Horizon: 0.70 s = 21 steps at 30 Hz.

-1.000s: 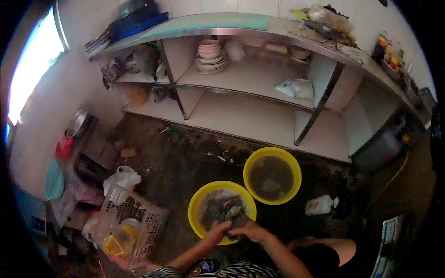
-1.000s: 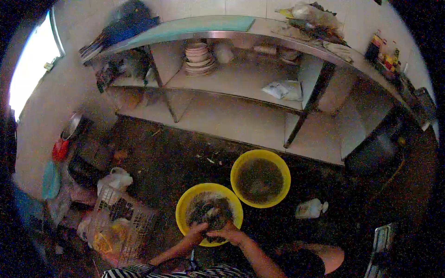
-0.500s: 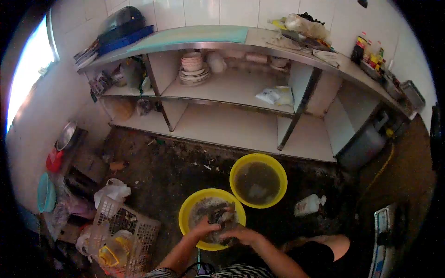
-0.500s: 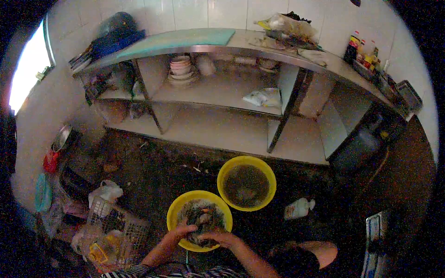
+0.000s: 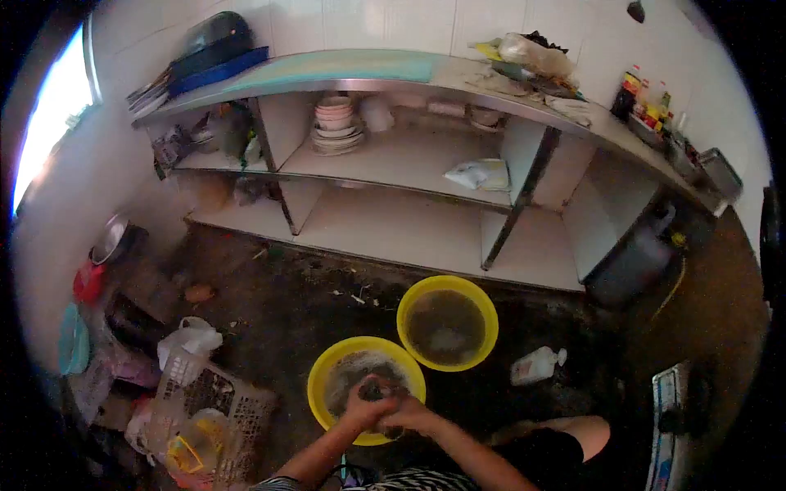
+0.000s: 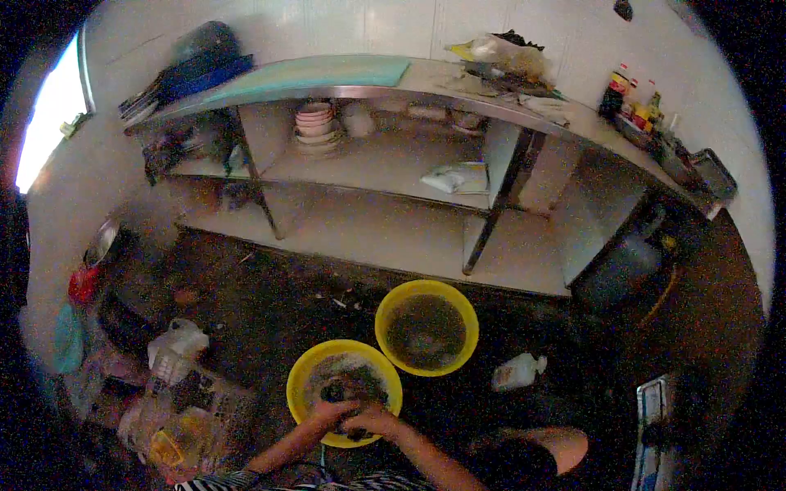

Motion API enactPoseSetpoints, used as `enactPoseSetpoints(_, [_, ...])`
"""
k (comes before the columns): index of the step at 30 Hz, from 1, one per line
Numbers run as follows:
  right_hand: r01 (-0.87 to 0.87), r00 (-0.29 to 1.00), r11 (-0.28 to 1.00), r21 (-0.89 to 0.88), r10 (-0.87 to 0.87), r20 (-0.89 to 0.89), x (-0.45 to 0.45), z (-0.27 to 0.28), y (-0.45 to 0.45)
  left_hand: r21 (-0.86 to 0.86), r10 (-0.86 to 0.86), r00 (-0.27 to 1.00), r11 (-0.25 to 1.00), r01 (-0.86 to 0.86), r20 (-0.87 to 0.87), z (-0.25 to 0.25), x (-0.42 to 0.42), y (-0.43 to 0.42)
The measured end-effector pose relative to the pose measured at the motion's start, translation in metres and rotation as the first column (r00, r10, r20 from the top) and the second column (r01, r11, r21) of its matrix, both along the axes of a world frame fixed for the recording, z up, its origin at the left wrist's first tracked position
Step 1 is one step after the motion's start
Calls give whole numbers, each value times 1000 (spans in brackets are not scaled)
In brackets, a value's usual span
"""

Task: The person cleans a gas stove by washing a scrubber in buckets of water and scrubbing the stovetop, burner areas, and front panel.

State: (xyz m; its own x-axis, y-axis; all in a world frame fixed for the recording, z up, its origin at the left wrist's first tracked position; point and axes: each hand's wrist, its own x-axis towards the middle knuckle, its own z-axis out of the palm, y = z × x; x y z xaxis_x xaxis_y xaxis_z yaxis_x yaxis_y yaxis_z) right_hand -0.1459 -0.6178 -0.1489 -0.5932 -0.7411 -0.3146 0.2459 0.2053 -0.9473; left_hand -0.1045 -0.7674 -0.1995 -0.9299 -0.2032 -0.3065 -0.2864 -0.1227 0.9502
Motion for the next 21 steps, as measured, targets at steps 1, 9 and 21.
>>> enactPoseSetpoints(1, [45,993,998,-43,-50,-104,0,-10,-1,20,44,999,999,-44,-6,6,-4,3])
enactPoseSetpoints(9, [76,942,886,457,86,-324,3,-24,-17,-56,195,981,979,-195,-10,65,-9,16])
enactPoseSetpoints(21, [191,891,971,142,-111,-439,11,19,-9,462,289,950,831,-310,117,0,-20,-4])
